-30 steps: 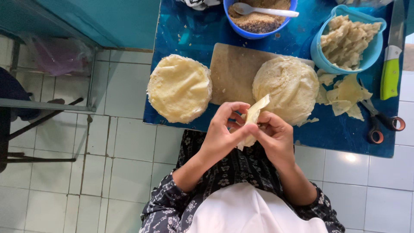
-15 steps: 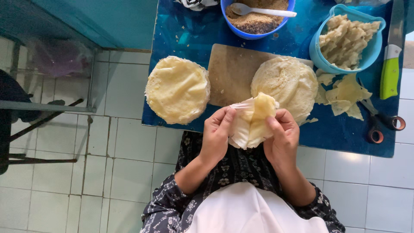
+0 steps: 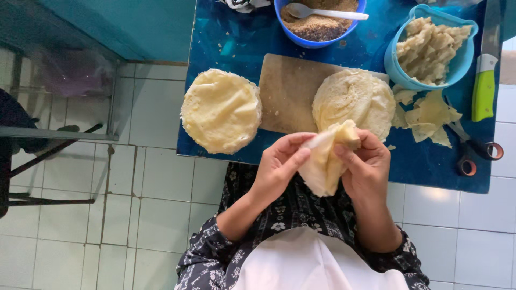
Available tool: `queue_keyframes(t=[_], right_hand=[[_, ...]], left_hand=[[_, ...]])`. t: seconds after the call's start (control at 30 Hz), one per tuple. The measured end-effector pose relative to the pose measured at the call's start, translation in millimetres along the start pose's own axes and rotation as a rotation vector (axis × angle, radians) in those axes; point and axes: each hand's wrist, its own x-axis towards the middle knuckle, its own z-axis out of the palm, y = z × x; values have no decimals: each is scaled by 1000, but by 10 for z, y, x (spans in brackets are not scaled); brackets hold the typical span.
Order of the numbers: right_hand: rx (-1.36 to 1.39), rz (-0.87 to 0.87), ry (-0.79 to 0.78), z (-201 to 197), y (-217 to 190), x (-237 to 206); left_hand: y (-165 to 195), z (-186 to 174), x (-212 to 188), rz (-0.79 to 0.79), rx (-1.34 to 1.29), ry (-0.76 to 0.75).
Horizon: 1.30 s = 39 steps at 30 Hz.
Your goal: The person peels thin, translucent sheets one at a time from a round stack of layered dough on a small blue table, tearing each sheet free and placing it onto a growing pile beside the stack. Scraps and torn pieces accumulate on the table as the stack is worked through.
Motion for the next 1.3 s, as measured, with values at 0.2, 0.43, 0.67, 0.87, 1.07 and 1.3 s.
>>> queue_keyframes(t=[0.2, 0.43, 0.67, 0.87, 1.07, 1.3], right_hand=[[-294, -31, -184, 27, -81, 17], [69, -69, -9, -64, -154, 35], [48, -58, -42, 28, -68, 81], [-183, -53, -27, 158, -73, 11], [-416, 8, 20, -4, -33, 96], [149, 97, 86, -418, -181, 254]], left_hand=[[157, 102, 65, 113, 321, -37], [-86, -127, 153, 40, -76, 31], [-115, -25, 121, 155, -55, 36], [14, 150, 175, 192, 339, 162], [-98, 107, 170, 436, 682, 138], [-170, -227, 255, 107, 15, 116]])
